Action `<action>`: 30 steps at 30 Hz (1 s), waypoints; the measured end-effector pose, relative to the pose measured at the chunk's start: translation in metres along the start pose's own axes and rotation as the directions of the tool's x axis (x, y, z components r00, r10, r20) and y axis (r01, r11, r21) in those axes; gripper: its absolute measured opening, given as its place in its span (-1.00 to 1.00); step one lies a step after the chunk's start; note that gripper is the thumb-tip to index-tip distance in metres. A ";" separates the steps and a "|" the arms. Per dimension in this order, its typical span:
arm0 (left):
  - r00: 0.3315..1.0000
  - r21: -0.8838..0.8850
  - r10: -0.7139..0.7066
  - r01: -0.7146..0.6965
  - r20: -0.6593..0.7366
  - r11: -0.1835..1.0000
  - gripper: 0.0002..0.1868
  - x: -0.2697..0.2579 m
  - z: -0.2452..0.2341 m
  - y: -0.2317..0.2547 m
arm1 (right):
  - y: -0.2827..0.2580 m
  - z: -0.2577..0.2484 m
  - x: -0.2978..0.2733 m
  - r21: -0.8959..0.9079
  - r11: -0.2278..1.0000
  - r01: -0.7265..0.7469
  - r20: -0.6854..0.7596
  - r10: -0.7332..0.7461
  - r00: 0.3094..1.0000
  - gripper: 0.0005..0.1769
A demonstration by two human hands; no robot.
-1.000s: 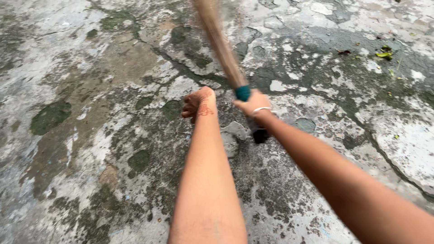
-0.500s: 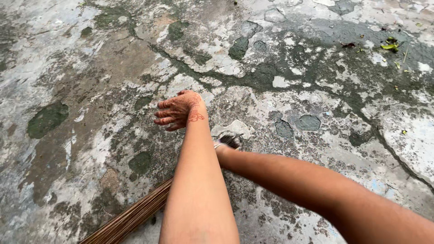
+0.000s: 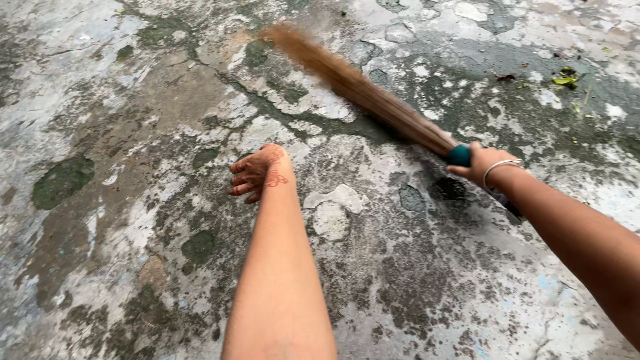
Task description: The person sweeps an outdoor concrete floor using a handheld broom made of sticks, moving debris into a pile.
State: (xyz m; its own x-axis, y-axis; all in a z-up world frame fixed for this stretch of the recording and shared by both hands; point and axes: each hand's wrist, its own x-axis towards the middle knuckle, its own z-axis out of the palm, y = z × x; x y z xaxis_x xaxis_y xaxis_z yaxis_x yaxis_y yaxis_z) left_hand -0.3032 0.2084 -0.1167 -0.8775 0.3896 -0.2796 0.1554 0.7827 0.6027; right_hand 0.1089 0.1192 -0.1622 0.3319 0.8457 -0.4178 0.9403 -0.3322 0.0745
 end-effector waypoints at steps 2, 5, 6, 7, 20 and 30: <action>1.000 0.009 0.006 -0.007 0.023 1.000 -0.27 0.001 0.017 0.000 | 0.033 0.006 0.021 0.069 0.989 -0.130 -0.032 0.133 0.991 0.01; 0.998 -0.008 -0.002 0.002 0.056 1.000 -0.30 0.007 0.055 0.007 | 0.055 0.003 0.050 0.245 0.931 -0.271 -0.019 0.284 0.959 0.02; 0.999 -0.013 -0.008 0.008 0.034 1.000 -0.35 0.005 0.069 0.011 | 0.055 0.000 0.059 0.298 0.917 -0.266 -0.040 0.290 0.956 0.02; 1.000 -0.018 -0.015 0.015 0.012 1.000 -0.40 0.001 0.081 0.014 | 0.053 -0.003 0.067 0.349 0.901 -0.259 -0.061 0.297 0.953 0.01; 0.657 -0.209 0.393 -0.342 0.643 0.916 0.03 -0.145 0.167 0.061 | -0.135 -0.086 0.010 0.994 0.107 -0.020 -0.028 0.431 0.902 0.03; 0.334 0.001 0.709 -0.905 0.622 0.425 0.05 -0.264 0.055 0.078 | -0.056 -0.141 -0.039 0.985 -0.174 0.006 0.104 0.611 0.785 0.04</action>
State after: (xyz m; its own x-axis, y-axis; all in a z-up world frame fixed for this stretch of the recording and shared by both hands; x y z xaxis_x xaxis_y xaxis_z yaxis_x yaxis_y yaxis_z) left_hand -0.0349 0.1932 -0.0367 0.0993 0.9864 -0.1306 0.8607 -0.0192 0.5088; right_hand 0.0542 0.1638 -0.0228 0.8272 0.4175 -0.3762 -0.2366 -0.3485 -0.9070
